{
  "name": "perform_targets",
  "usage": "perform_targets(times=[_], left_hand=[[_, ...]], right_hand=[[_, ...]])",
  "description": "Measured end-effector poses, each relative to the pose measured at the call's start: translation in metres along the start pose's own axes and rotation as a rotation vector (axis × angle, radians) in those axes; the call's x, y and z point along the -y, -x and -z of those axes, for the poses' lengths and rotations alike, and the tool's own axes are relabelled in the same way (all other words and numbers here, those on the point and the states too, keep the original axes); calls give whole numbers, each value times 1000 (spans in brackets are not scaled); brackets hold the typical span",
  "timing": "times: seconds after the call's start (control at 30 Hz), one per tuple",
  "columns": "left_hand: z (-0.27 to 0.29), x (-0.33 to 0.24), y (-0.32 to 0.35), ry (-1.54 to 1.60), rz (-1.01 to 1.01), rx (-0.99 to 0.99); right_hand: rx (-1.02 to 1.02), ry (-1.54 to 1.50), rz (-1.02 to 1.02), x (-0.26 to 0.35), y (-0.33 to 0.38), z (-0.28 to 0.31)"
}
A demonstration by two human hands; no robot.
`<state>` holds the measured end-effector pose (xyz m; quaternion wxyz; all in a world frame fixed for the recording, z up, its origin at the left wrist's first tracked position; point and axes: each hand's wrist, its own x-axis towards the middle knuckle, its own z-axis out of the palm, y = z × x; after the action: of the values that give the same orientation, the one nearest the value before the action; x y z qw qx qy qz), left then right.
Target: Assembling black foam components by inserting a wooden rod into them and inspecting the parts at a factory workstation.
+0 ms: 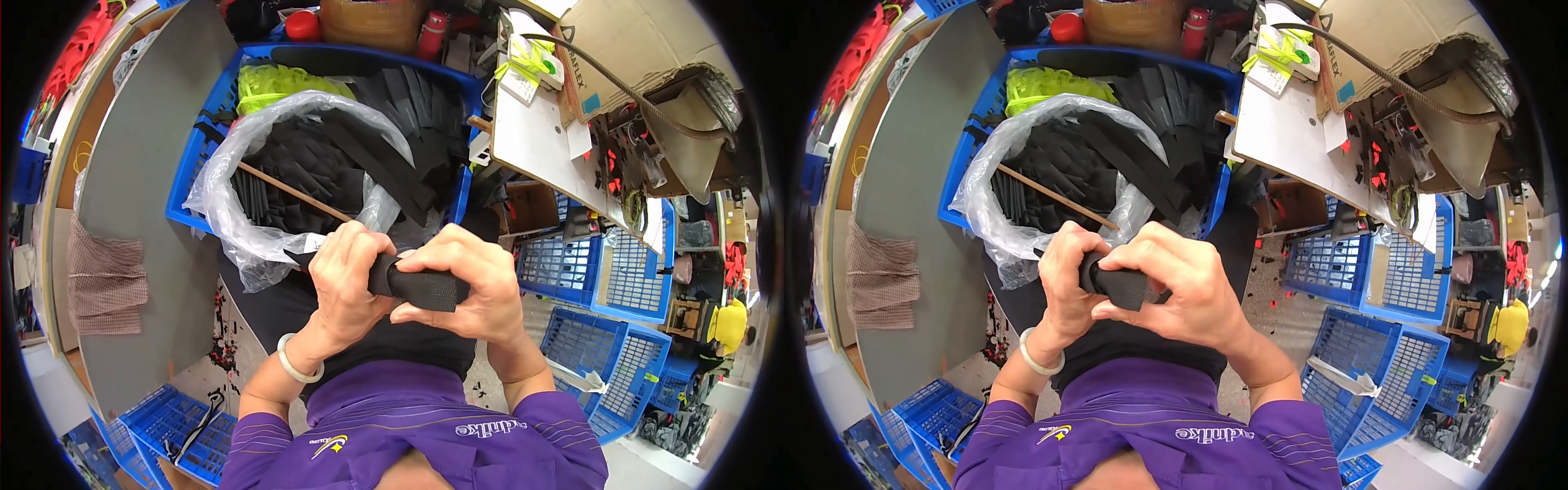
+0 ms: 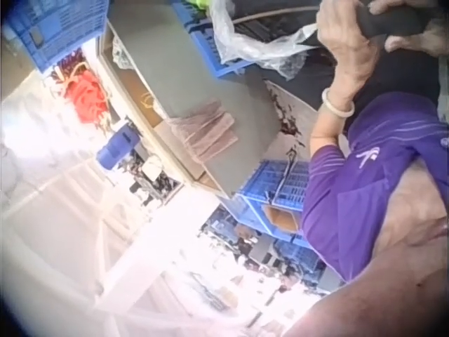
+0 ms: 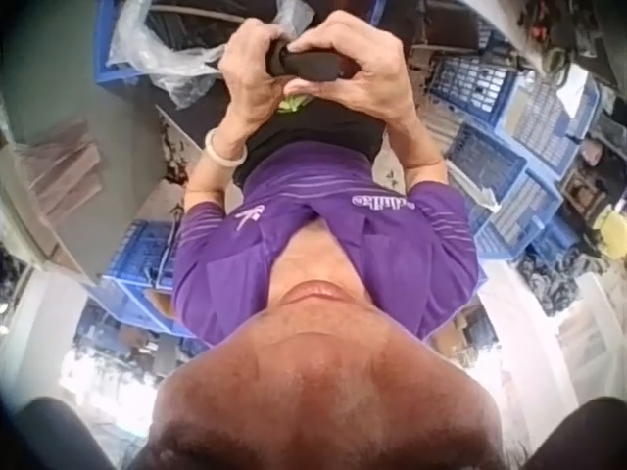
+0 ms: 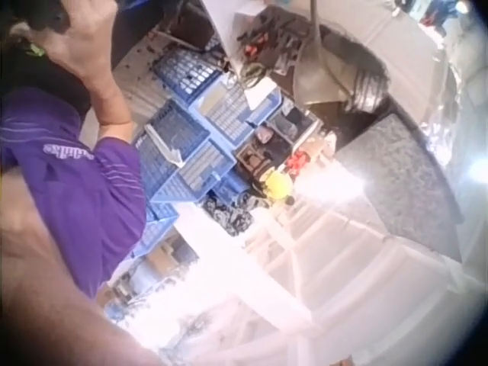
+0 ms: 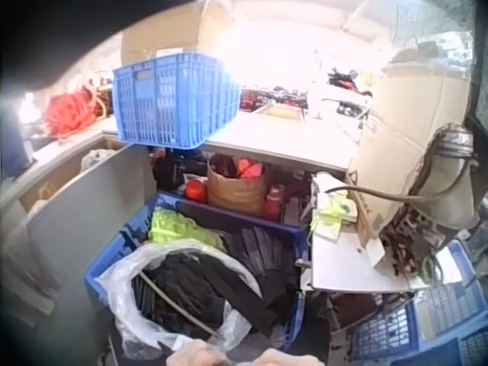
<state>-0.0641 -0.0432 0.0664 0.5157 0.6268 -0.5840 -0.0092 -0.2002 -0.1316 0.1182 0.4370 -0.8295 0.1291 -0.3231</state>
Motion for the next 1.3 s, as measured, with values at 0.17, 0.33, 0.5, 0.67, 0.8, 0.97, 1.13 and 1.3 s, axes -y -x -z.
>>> perform_targets(times=[0.17, 0.33, 0.5, 0.67, 0.8, 0.97, 1.13, 1.3], left_hand=[[2, 4, 1, -70, -75, 36], [8, -8, -1, 384, 176, 322], [13, -13, -6, 579, 214, 494], [12, -15, -8, 622, 125, 565], [9, -19, 2, 1130, 586, 912], [-12, -9, 18, 1592, 1000, 896], [-30, 17, 22, 1782, 1171, 608], [-41, 38, 15, 1457, 1267, 556]], right_hand=[[94, 4, 17, -8, 7, -6], [-24, 41, 67, -6, 6, 0], [-66, -159, 212, -12, 2, 13], [-102, -206, 387, -12, 1, 31], [-102, -248, 168, -16, -13, 34], [-242, -807, -458, -56, -25, 17], [1, -641, -623, -92, -17, -7], [63, -410, -720, -129, -9, -18]])
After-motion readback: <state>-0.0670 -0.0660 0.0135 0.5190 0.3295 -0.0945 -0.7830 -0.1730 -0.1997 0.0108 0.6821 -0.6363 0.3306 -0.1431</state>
